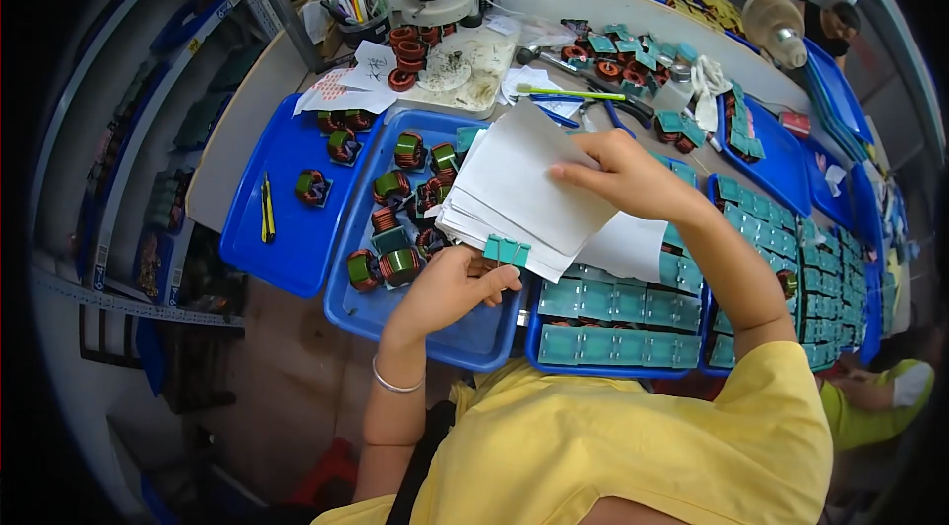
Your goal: Assembling electronic components by clipping excess wire pins and organizing parts into trays.
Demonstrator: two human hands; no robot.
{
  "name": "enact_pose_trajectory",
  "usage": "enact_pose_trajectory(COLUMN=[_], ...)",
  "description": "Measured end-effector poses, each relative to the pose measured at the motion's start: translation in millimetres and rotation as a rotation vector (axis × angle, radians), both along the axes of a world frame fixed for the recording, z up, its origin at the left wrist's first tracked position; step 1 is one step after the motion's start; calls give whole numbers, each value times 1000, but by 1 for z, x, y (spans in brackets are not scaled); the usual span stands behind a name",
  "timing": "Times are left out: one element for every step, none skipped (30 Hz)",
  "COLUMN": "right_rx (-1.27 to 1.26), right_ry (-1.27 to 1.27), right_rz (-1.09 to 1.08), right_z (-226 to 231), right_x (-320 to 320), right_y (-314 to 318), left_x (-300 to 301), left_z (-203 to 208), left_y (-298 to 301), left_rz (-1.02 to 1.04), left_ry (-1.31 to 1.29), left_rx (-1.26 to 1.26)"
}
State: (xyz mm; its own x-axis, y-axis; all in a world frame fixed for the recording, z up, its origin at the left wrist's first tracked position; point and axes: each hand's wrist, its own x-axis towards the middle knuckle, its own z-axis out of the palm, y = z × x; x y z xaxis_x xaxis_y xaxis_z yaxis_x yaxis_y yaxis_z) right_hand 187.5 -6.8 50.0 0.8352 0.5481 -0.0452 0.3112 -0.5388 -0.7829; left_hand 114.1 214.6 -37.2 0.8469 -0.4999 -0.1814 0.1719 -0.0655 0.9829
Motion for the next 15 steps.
enact_pose_trajectory(right_rx=[0, 0, 0, 21, 42, 41, 19, -3, -5, 11, 28, 27, -13, -54, -55], right_ry=[-54, -110, -109, -138, -167, -165, -193, -220, -218, -269, -319, -316, -379, -444, -443], right_rz=[11, 26, 27, 21, 13, 14, 12, 8, 6, -3, -9, -8, -14, -20, -21], right_z=[-2, -2, 0, 4, 8, 11, 13, 13, 12, 10, 9, 10, 11, 12, 9], right_x=[2, 3, 2, 0, -2, -2, -3, -4, -4, -5, -7, -9, -11, -13, -14], right_y=[-2, -2, -1, 1, 2, 3, 4, 5, 5, 5, 6, 7, 8, 9, 9], left_x=[0, 1, 2, 2, 2, 1, 0, -1, -2, -2, -3, -4, -5, -6, -7], left_z=[-1, -2, -4, -6, -5, -1, 1, 1, 1, 1, 2, 4, 5, 7, 10], left_y=[0, 0, 0, 0, -1, -3, -5, -7, -9, -11, -11, -10, -10, -11, -12], left_rz=[8, 10, -9, -28, -27, -4, 20, 18, 58, 97, 98, 117, 135, 134, 140], left_ry=[12, 13, 13, 13, 14, -52, -118, -116, -113, -110, -107, -123, -139, -139, -159], left_rx=[52, 52, 85, 118, 117, 182, 246, 244, 173, 101, 100, 102, 105, 104, 70])
